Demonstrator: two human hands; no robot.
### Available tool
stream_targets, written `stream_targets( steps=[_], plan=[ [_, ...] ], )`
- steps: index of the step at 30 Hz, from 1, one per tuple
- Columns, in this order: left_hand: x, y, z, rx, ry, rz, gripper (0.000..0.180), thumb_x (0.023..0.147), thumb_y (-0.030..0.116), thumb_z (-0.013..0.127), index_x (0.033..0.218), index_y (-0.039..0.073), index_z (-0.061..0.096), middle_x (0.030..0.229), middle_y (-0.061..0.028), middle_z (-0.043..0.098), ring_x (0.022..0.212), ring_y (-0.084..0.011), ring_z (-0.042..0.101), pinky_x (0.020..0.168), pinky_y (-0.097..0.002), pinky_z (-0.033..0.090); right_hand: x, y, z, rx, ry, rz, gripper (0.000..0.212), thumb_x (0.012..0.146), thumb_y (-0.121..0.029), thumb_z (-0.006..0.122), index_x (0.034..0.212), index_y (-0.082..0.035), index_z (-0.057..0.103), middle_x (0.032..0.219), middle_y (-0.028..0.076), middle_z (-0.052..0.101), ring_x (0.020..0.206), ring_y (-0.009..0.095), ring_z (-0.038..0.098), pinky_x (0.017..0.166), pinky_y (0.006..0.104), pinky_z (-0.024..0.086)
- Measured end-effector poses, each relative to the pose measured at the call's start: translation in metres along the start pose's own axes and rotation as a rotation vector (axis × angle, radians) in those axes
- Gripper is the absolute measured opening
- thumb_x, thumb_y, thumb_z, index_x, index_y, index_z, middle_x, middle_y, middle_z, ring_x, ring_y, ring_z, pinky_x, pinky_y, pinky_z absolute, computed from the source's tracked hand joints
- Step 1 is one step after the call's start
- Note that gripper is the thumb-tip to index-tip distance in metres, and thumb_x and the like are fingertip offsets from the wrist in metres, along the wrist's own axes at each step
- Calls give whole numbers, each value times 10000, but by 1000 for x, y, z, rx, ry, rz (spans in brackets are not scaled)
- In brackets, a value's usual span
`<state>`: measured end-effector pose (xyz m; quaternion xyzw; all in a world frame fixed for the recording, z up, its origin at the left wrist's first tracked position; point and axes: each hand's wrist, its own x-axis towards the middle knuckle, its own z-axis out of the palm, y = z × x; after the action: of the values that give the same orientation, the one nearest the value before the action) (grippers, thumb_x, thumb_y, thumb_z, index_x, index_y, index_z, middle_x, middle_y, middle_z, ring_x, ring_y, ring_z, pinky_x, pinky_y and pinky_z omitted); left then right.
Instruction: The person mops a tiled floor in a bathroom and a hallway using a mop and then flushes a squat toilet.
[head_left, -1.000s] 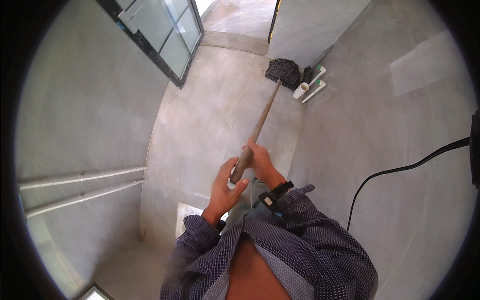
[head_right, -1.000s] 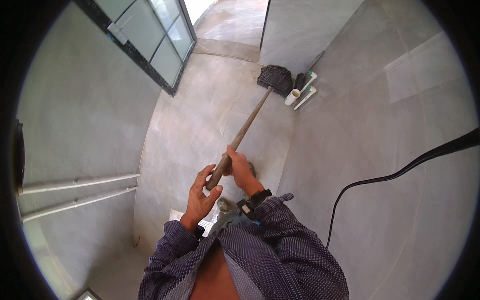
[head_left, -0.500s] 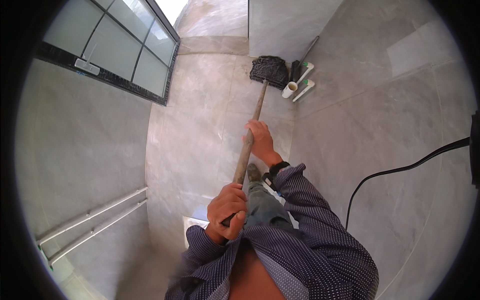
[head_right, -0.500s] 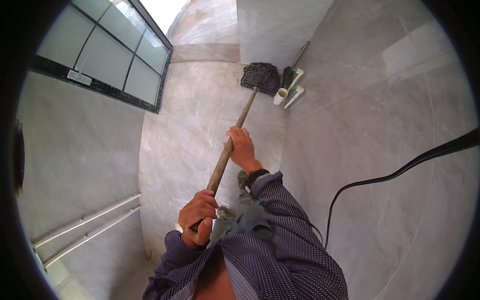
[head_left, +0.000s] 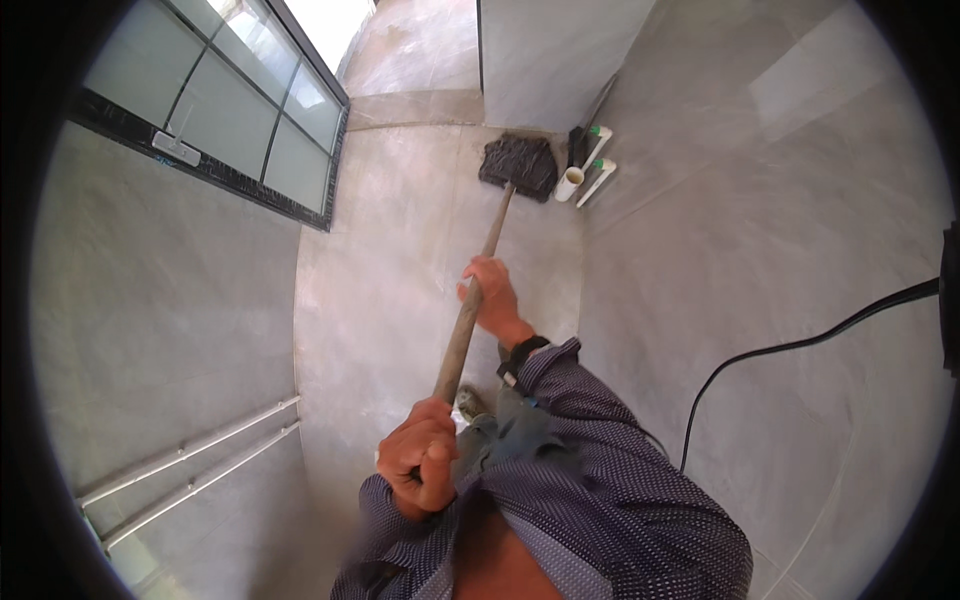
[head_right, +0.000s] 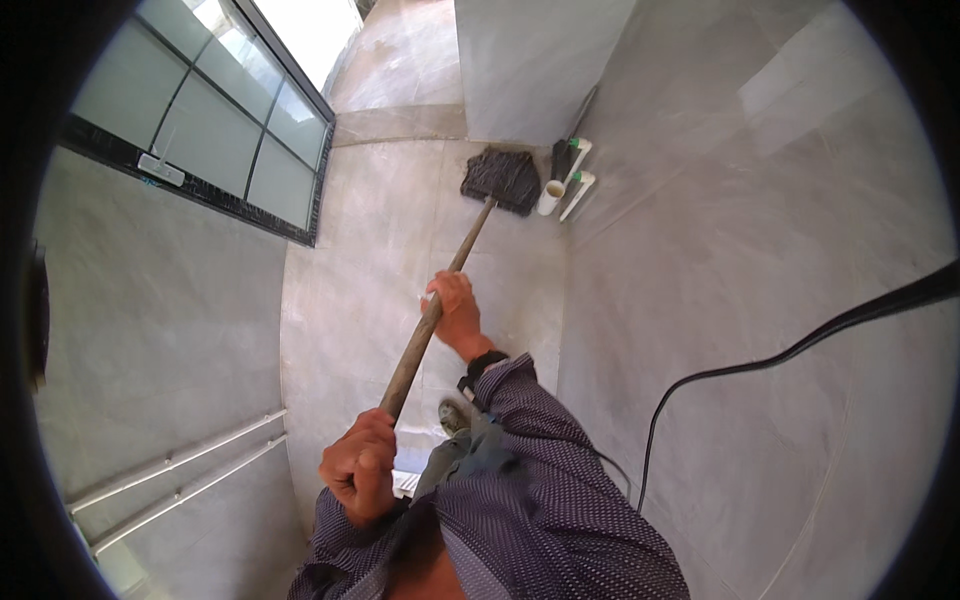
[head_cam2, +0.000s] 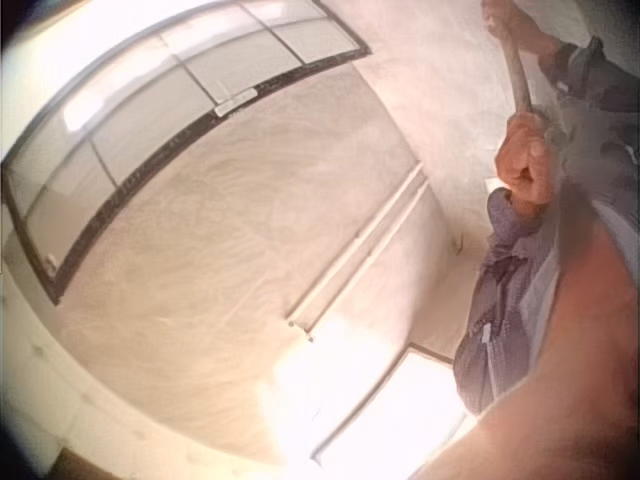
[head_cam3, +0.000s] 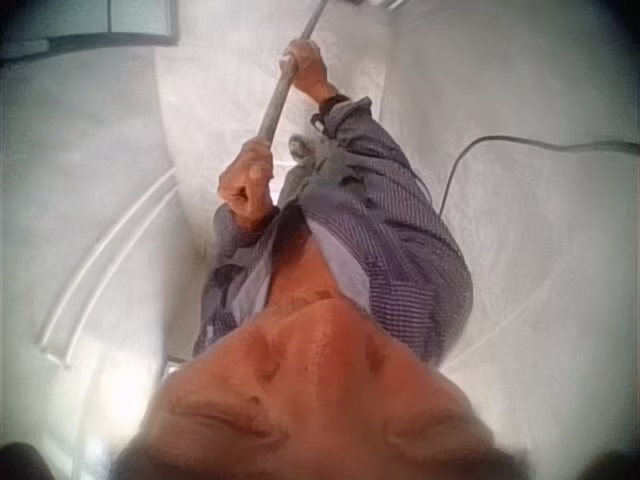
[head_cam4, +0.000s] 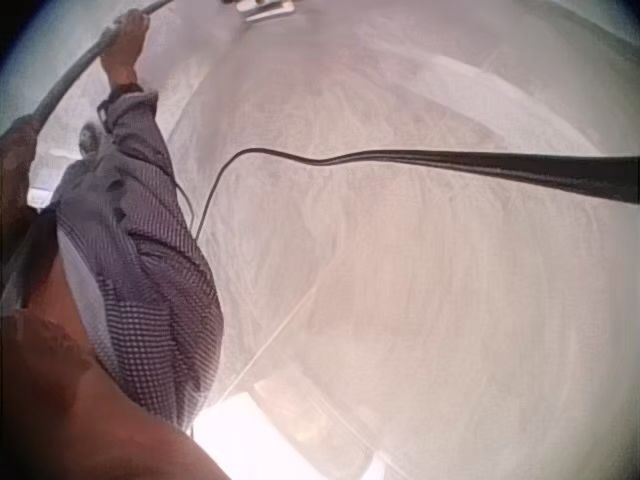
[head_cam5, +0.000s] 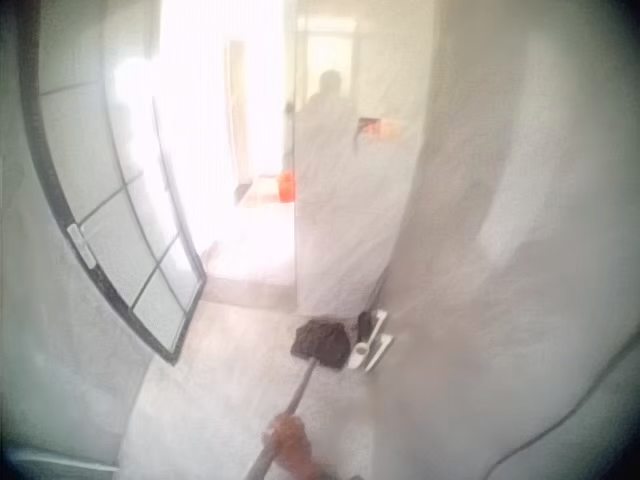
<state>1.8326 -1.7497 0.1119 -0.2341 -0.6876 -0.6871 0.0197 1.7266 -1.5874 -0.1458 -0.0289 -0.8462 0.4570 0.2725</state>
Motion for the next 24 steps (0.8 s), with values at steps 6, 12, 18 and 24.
stream_targets(
  steps=[6,12,18,24],
  plan=[
    [-35,39,-44,-46,67,-11,467,998,218,523,582,7,500,545,-71,489,531,-214,474,690,-447,455,-32,-21,17,115,-179,3,178,760,-79,697,855,-106,549,924,100,594,944,360,571,842,450,489],
    [-65,65,-72,-12,125,27,511,1016,280,539,575,24,502,499,-62,466,475,-194,462,635,-422,455,-48,-18,27,-8,-436,19,221,784,-225,758,806,-96,579,895,81,630,955,326,610,782,449,503],
    [-78,57,-118,96,226,20,494,1029,337,524,630,48,478,486,-46,440,447,-181,450,662,-424,491,-71,-39,45,-102,-371,47,296,807,-337,761,775,-104,582,841,88,608,871,340,603,738,482,479],
    [-98,58,-174,190,284,-56,388,1038,324,479,753,60,490,455,2,350,429,-158,423,670,-409,501,-103,-78,49,-163,-297,115,369,835,-410,741,734,-92,583,811,71,599,887,304,608,738,476,432]
  ],
)
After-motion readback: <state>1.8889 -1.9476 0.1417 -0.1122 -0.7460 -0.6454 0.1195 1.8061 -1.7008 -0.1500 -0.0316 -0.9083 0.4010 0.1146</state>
